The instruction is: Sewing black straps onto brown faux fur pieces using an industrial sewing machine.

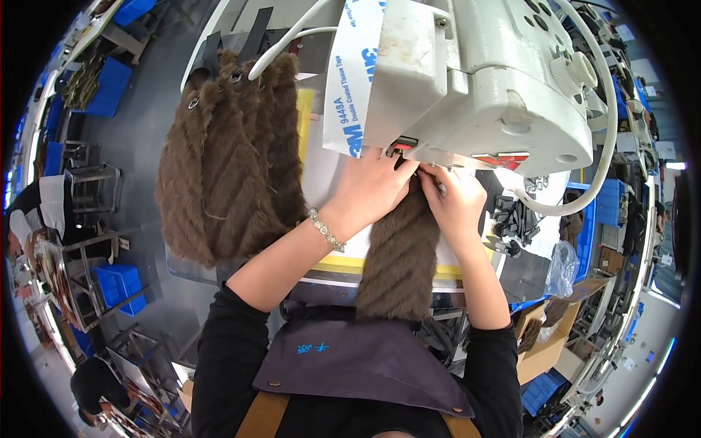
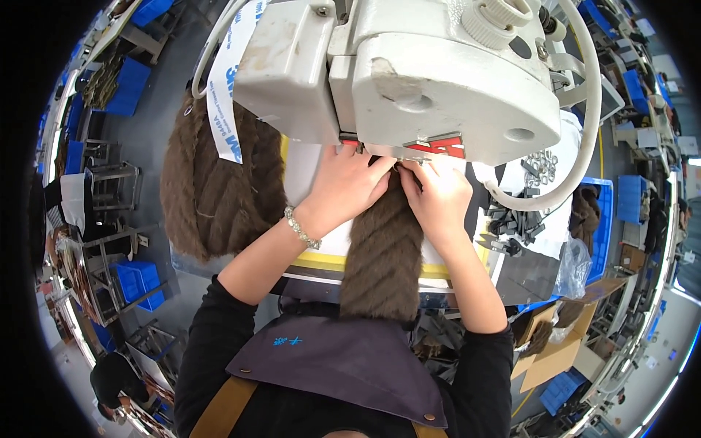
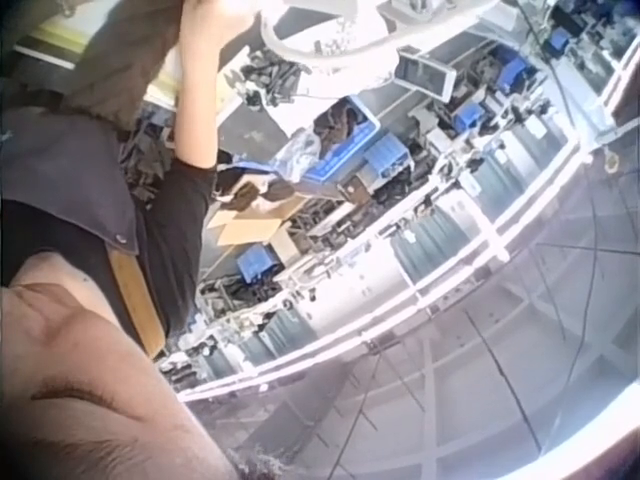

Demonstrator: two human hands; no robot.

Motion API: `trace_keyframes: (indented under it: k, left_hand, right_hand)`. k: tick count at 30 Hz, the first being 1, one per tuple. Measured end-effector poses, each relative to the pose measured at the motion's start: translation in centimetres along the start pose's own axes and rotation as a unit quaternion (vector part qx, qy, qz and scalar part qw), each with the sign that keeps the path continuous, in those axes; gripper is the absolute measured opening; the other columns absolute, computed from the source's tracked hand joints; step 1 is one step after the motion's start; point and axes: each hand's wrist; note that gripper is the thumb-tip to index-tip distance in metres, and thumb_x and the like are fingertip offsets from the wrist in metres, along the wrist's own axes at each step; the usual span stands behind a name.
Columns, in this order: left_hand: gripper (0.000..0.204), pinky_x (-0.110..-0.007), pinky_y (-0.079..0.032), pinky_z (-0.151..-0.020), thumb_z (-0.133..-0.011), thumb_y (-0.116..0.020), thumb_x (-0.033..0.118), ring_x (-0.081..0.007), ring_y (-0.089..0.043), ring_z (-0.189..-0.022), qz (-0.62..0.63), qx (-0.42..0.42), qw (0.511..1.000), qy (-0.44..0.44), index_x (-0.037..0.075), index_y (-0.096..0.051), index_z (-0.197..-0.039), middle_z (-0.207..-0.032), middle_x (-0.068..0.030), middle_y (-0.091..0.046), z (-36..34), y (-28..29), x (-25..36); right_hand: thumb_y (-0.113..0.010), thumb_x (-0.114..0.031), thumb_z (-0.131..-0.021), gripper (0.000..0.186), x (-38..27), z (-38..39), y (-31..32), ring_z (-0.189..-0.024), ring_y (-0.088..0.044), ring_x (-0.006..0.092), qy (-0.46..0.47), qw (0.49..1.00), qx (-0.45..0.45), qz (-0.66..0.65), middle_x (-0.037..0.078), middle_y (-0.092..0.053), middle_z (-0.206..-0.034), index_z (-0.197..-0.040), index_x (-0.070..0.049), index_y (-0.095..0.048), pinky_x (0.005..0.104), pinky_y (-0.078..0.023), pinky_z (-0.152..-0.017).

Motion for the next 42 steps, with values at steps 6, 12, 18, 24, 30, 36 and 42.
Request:
trace_keyframes:
  k: [6,12,18,24,30,36,42]
  left_hand:
    - [0.031,-0.044,-0.048,-0.076,-0.079,-0.068,0.019,-0.0278,-0.059,-0.094,-0.009,-0.011,1.000,-0.001,0.014,-0.062,-0.109,-0.098,-0.0048,-0.066,-0.1,-0.2,-0.3]
    - [0.026,-0.045,-0.045,-0.080,-0.082,-0.066,0.021,-0.0270,-0.060,-0.097,0.006,0.020,1.000,-0.015,0.014,-0.065,-0.106,-0.102,-0.0049,-0.066,-0.1,0.0,-0.6]
    - [0.023,-0.045,-0.043,-0.083,-0.083,-0.064,0.023,-0.0256,-0.060,-0.100,-0.001,0.012,1.000,-0.013,0.015,-0.067,-0.104,-0.104,-0.0057,-0.066,0.1,-0.4,-0.7]
    - [0.026,-0.044,-0.041,-0.088,-0.083,-0.066,0.027,-0.0244,-0.057,-0.106,0.046,0.008,0.999,-0.017,0.012,-0.068,-0.105,-0.103,-0.0061,-0.066,0.6,-0.8,-1.3]
    - [0.028,-0.044,-0.040,-0.091,-0.083,-0.068,0.027,-0.0248,-0.054,-0.111,0.054,0.010,0.998,-0.019,0.011,-0.068,-0.106,-0.104,-0.0078,-0.065,0.7,-0.6,-1.4]
    - [0.032,-0.046,-0.038,-0.093,-0.082,-0.069,0.026,-0.0270,-0.053,-0.113,0.055,-0.020,0.998,-0.017,0.011,-0.065,-0.110,-0.111,-0.0096,-0.062,0.9,-0.6,-1.4]
    - [0.033,-0.045,-0.039,-0.090,-0.083,-0.068,0.024,-0.0288,-0.054,-0.109,0.047,0.023,0.998,-0.032,0.016,-0.063,-0.115,-0.108,-0.0065,-0.064,0.5,-0.3,-1.2]
  right_hand:
    - [-0.078,-0.010,-0.071,0.017,1.2,0.7,-1.5,-0.061,-0.060,0.0159,0.133,0.982,0.107,0.075,0.001,-0.063,-0.071,-0.087,-0.011,-0.072,0.0294,-0.045,-0.055]
    - [-0.080,-0.011,-0.071,0.015,0.8,0.7,-1.8,-0.061,-0.061,0.0177,0.032,0.994,0.101,0.032,0.001,-0.065,-0.072,-0.083,-0.011,-0.071,0.0292,-0.046,-0.055]
    - [-0.081,-0.011,-0.070,0.014,1.4,1.4,-2.5,-0.059,-0.061,0.0201,-0.085,0.993,0.067,-0.057,0.003,-0.063,-0.068,-0.079,-0.011,-0.070,0.0313,-0.048,-0.056]
    - [-0.080,-0.013,-0.072,0.012,1.5,0.8,-1.9,-0.058,-0.060,0.0206,-0.042,0.997,0.046,-0.038,0.003,-0.062,-0.066,-0.079,-0.012,-0.071,0.0317,-0.048,-0.055]
    - [-0.078,-0.017,-0.075,0.009,1.1,-0.1,-1.1,-0.058,-0.061,0.0225,-0.017,1.000,0.018,0.008,0.005,-0.063,-0.064,-0.080,-0.012,-0.072,0.0328,-0.047,-0.055]
    - [-0.077,-0.013,-0.079,0.016,0.3,-1.0,-0.1,-0.069,-0.065,0.0283,-0.113,0.991,-0.066,0.021,0.010,-0.068,-0.080,-0.091,-0.005,-0.072,0.0359,-0.051,-0.063]
    - [-0.077,-0.021,-0.077,0.016,0.6,-1.0,-0.4,-0.065,-0.065,0.0296,-0.120,0.992,-0.049,-0.002,0.010,-0.065,-0.069,-0.085,-0.008,-0.072,0.0396,-0.051,-0.059]
Point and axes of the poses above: each hand's wrist, its own z-axis away from the middle knuckle, its own y-axis out of the back of the hand, x = y × z
